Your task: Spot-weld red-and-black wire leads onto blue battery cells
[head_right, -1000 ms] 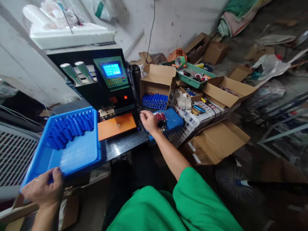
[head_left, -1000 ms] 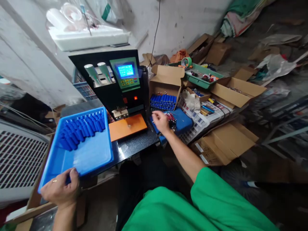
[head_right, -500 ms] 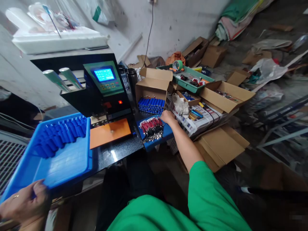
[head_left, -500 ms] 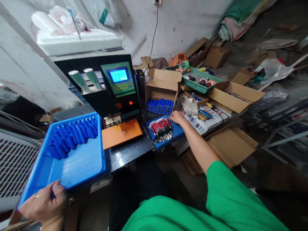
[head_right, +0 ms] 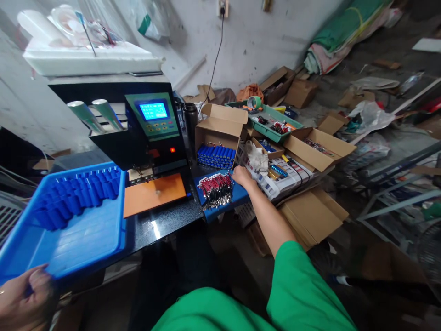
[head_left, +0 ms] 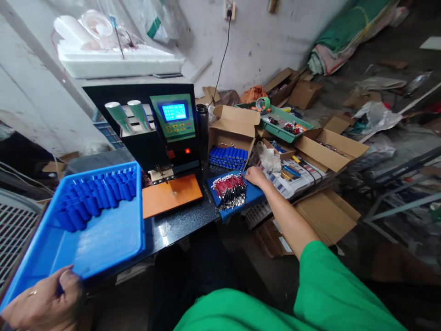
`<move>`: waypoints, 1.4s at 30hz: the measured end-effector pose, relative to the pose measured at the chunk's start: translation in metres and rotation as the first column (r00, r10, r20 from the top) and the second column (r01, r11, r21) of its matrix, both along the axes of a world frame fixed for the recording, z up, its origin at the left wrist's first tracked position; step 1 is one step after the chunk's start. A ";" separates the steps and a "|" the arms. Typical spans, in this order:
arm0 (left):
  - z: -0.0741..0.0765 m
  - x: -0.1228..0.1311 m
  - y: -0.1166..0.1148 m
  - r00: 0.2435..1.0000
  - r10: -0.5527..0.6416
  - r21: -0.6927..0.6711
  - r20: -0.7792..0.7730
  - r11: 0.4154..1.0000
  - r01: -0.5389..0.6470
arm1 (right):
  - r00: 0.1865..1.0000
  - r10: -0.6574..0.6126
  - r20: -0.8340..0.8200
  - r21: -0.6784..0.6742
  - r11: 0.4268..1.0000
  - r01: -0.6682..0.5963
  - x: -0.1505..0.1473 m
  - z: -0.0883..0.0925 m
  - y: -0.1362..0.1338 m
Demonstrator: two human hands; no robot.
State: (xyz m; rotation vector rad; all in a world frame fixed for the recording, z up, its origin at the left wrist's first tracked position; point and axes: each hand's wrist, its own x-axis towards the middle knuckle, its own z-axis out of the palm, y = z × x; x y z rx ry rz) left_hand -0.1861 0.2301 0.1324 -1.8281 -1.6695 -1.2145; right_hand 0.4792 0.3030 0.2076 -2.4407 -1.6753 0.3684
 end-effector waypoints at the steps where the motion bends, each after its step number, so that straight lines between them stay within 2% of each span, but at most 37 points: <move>1: -0.001 -0.001 0.000 0.999 0.001 0.033 -0.039 0.999 0.000 | 1.000 0.004 -0.016 0.005 1.000 -0.004 0.002 -0.002 -0.001; 3: -0.002 -0.001 0.000 0.986 -0.002 0.116 -0.165 0.993 0.021 | 0.999 -0.002 -0.045 0.027 1.000 0.003 0.004 -0.005 -0.002; 5: 0.000 0.001 -0.001 0.979 -0.010 0.116 -0.205 0.993 0.034 | 0.997 -0.041 -0.063 0.071 0.996 0.045 0.005 -0.007 -0.001; 8: 0.007 0.006 -0.004 0.973 -0.010 0.108 -0.229 0.994 0.036 | 0.996 -0.068 -0.061 0.123 0.990 0.075 0.003 -0.007 0.005; 16: 0.024 0.020 -0.008 0.956 -0.042 0.194 -0.292 0.976 0.102 | 1.000 -0.011 -0.011 0.015 1.000 0.011 -0.003 -0.003 0.008; 26: 0.026 0.024 -0.009 0.955 -0.028 0.215 -0.295 0.972 0.095 | 0.999 -0.005 -0.032 0.115 0.993 0.009 -0.001 0.006 -0.010; 29: 0.026 0.025 -0.010 0.959 -0.035 0.211 -0.280 0.973 0.098 | 0.998 0.015 -0.053 0.214 0.977 -0.004 -0.006 0.007 -0.018; 33: 0.030 0.029 -0.014 0.970 -0.037 0.152 -0.242 0.985 0.076 | 0.990 0.142 -0.009 0.442 0.889 -0.123 -0.015 0.002 -0.028; 35: 0.032 0.031 -0.015 0.975 -0.032 0.121 -0.221 0.991 0.060 | 0.985 0.170 0.001 0.435 0.887 -0.154 -0.018 0.000 -0.031; 39: 0.032 0.031 -0.017 0.976 -0.015 0.119 -0.217 0.992 0.041 | 0.985 0.153 -0.077 0.351 0.929 -0.117 -0.021 -0.004 -0.034; 42: 0.029 0.029 -0.016 0.972 -0.022 0.116 -0.233 0.992 0.051 | 0.955 0.181 -0.236 0.422 0.904 -0.068 -0.023 -0.006 -0.033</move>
